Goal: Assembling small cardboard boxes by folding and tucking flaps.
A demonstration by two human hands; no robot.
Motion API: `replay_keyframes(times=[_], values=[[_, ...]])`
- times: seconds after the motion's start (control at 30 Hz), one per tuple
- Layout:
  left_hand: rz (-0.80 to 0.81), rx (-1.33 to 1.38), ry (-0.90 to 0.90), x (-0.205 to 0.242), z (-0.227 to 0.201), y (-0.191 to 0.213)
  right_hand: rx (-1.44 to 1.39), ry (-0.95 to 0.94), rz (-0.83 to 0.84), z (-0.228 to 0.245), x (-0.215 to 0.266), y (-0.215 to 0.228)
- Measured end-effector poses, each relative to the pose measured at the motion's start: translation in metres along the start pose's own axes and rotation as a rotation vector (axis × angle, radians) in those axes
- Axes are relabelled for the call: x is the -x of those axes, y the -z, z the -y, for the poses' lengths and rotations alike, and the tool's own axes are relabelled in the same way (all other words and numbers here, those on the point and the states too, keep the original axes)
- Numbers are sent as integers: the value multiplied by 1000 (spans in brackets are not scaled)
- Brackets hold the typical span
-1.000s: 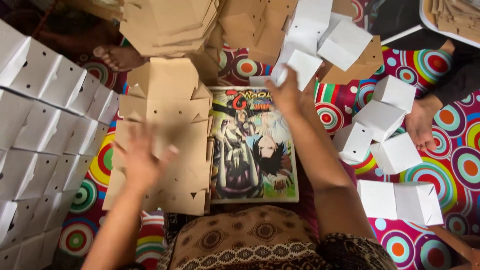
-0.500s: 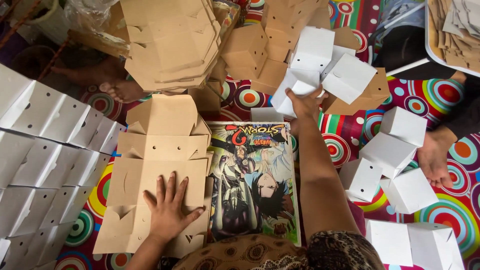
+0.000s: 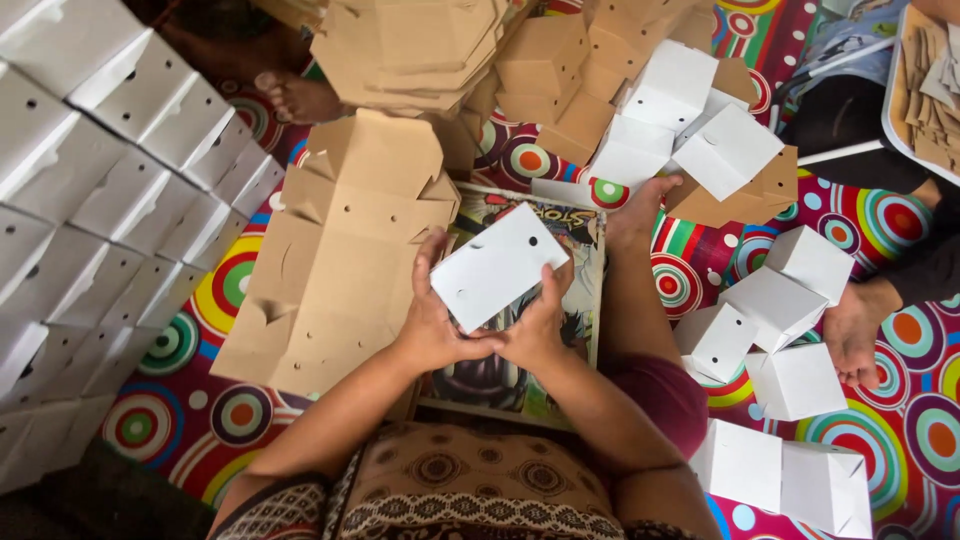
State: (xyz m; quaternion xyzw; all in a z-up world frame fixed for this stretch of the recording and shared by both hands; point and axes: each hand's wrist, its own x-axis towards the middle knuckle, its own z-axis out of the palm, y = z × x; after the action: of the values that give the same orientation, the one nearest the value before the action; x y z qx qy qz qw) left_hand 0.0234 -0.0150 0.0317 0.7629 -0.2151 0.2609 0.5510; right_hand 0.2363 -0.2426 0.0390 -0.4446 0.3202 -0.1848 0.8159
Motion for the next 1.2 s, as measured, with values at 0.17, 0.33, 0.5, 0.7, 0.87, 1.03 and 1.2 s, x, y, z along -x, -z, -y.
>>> replay_keyframes(times=[0.17, 0.33, 0.5, 0.7, 0.87, 1.03, 1.2], values=[[-85, -53, -150, 20, 17, 5, 60, -11, 70, 21, 66, 41], [136, -385, -579, 36, 21, 5, 690, 1025, 1074, 50, 167, 132], [292, -295, -586, 36, -5, 17, 1003, 1355, 1212, 46, 165, 138], [231, -240, -325, 31, -4, 12, 915, 1279, 962, 48, 170, 149], [176, 179, 450, 9, -43, 6, 759, 1131, 557, 16, 172, 165], [229, 570, 443, 27, -11, -6, 701, 753, 607, 11, 186, 179], [3, 933, 679, 43, 8, -6, 748, 930, 470, 46, 136, 171]])
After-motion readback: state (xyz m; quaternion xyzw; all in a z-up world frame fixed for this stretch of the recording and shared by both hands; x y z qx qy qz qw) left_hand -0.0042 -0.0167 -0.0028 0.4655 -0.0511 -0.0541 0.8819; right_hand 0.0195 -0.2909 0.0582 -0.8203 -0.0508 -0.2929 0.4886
